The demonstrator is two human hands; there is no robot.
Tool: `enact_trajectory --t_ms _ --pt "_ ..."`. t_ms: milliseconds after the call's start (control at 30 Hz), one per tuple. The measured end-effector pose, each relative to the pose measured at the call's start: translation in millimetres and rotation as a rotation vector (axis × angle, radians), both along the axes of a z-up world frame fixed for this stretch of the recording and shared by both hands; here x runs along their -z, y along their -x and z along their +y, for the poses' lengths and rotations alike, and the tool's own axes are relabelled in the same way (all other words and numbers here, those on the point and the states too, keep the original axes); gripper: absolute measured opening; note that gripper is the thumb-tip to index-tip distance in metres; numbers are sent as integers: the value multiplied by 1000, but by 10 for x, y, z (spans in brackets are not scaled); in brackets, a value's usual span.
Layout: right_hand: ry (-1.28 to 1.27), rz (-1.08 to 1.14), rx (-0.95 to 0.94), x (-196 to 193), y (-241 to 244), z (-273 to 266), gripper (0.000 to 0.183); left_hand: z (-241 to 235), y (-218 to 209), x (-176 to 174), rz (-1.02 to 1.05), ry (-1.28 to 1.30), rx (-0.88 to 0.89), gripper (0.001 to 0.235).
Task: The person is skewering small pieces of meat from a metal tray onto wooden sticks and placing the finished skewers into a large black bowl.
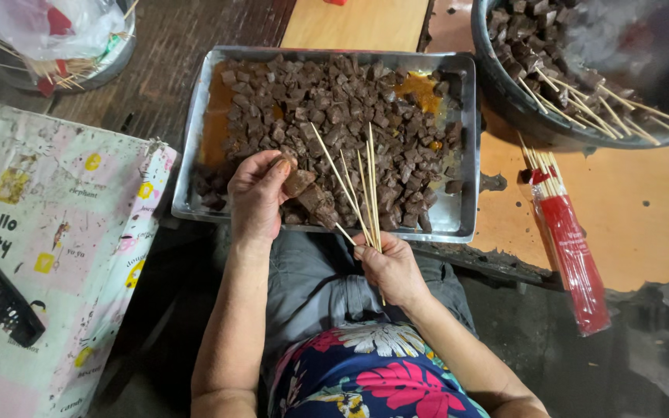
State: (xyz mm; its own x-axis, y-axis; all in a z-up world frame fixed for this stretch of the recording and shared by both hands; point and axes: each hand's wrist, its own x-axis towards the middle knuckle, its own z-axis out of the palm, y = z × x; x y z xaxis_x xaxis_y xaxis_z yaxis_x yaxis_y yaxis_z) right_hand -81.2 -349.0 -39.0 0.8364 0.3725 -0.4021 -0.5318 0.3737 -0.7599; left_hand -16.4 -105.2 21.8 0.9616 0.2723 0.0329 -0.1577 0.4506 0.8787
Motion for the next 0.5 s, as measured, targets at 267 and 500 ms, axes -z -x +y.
enact_trajectory --t_ms 267,500 --pt "39 69 33 110 41 136 9 -427 -280 187 302 55 -173 29" --pt "136 70 109 84 -25 252 9 -479 -372 492 329 2 -187 25"
